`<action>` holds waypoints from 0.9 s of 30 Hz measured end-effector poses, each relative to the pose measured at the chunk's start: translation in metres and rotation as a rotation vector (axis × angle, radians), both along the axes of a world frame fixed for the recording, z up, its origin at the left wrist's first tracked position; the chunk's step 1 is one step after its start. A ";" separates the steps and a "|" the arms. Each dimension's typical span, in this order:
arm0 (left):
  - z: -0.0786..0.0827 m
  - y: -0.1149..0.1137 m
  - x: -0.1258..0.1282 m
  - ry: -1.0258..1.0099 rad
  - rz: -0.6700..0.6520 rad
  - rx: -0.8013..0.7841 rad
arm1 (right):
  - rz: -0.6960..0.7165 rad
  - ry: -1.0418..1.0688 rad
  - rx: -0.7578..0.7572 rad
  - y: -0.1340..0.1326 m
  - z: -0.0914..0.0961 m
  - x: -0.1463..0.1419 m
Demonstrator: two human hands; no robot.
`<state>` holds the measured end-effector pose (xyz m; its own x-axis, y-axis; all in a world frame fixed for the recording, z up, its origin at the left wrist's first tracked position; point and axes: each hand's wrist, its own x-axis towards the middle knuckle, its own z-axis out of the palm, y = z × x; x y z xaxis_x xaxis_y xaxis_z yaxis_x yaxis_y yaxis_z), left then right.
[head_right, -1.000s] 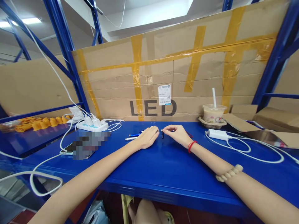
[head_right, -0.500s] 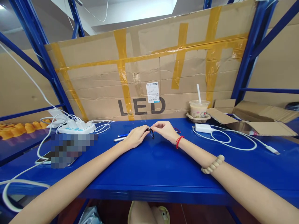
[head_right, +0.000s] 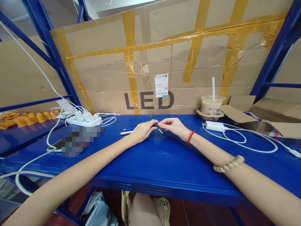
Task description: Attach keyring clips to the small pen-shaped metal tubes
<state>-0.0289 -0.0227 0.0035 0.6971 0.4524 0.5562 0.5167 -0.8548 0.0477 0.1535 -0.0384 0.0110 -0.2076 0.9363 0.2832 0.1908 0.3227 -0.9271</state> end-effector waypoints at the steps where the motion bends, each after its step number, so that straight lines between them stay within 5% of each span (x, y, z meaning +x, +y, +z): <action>1: -0.001 0.000 0.000 -0.001 -0.009 0.008 | -0.002 0.002 -0.015 -0.001 0.000 -0.001; 7: -0.003 0.002 0.000 0.014 -0.015 0.041 | -0.051 -0.023 -0.026 -0.002 -0.002 -0.005; 16: -0.002 0.004 0.002 -0.034 0.042 -0.106 | -0.101 -0.215 0.479 -0.002 0.004 0.000; 27: -0.002 -0.002 0.004 -0.022 -0.027 -0.123 | -0.105 -0.316 0.601 -0.003 0.006 0.008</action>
